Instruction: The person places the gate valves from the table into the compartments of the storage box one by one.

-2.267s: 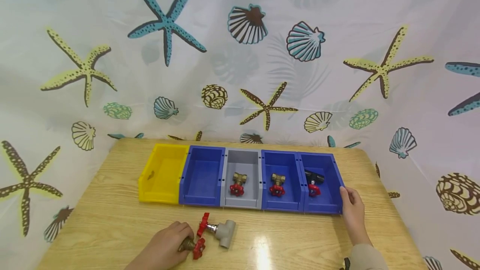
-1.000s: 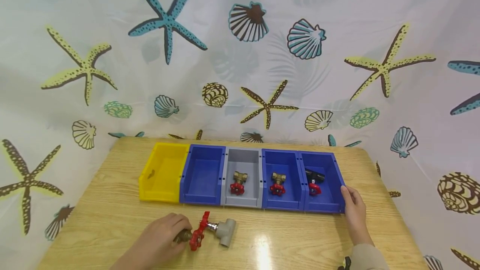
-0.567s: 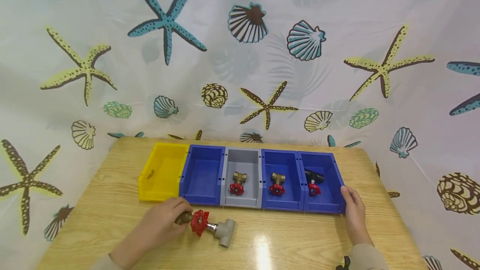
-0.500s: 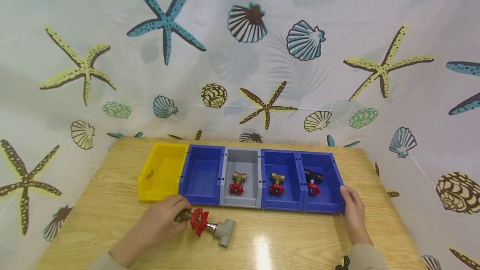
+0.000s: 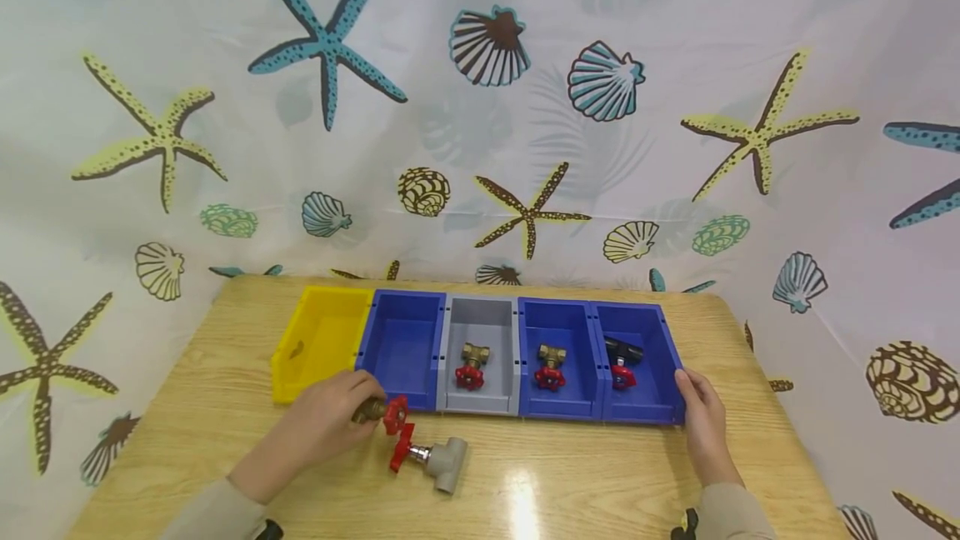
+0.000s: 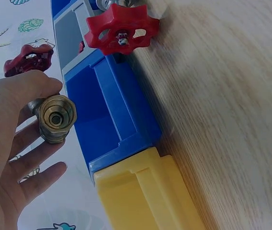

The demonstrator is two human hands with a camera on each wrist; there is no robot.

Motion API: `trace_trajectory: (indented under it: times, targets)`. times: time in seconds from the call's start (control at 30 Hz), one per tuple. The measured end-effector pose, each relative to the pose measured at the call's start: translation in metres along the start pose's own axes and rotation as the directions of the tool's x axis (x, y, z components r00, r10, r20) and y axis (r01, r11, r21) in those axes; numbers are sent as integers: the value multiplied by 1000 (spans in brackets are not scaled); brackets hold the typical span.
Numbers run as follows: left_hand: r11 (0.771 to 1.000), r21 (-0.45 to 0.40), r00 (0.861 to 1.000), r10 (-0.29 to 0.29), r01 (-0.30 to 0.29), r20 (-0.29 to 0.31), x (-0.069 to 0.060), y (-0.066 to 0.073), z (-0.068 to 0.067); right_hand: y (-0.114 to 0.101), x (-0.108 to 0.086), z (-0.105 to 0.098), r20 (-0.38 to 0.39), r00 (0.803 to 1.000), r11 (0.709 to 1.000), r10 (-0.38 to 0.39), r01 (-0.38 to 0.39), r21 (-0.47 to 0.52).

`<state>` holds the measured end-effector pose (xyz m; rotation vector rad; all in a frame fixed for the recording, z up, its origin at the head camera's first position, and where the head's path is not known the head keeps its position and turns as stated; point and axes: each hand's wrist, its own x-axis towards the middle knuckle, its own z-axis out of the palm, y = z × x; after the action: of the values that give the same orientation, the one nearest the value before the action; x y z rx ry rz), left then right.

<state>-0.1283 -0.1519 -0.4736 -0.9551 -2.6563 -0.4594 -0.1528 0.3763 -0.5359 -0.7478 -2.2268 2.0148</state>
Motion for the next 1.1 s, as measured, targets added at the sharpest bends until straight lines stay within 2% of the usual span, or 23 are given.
trace_trajectory:
  times: [0.4,0.73,0.83,1.1]
  targets:
    - [999,30,998,-39,37,49,15,-8,5,-3,-2,2,24,999,1000,30,-30,-10]
    - [995,57,992,-91,87,83,29,-16,11,-3,-2,4,2,1000,999,29,-29,29]
    - [995,57,991,-85,80,99,33,-18,13,-4,-2,4,7,999,999,36,-36,26]
    - [997,78,995,-26,18,94,46,-26,17,-3,-2,4,4,999,998,37,-37,45]
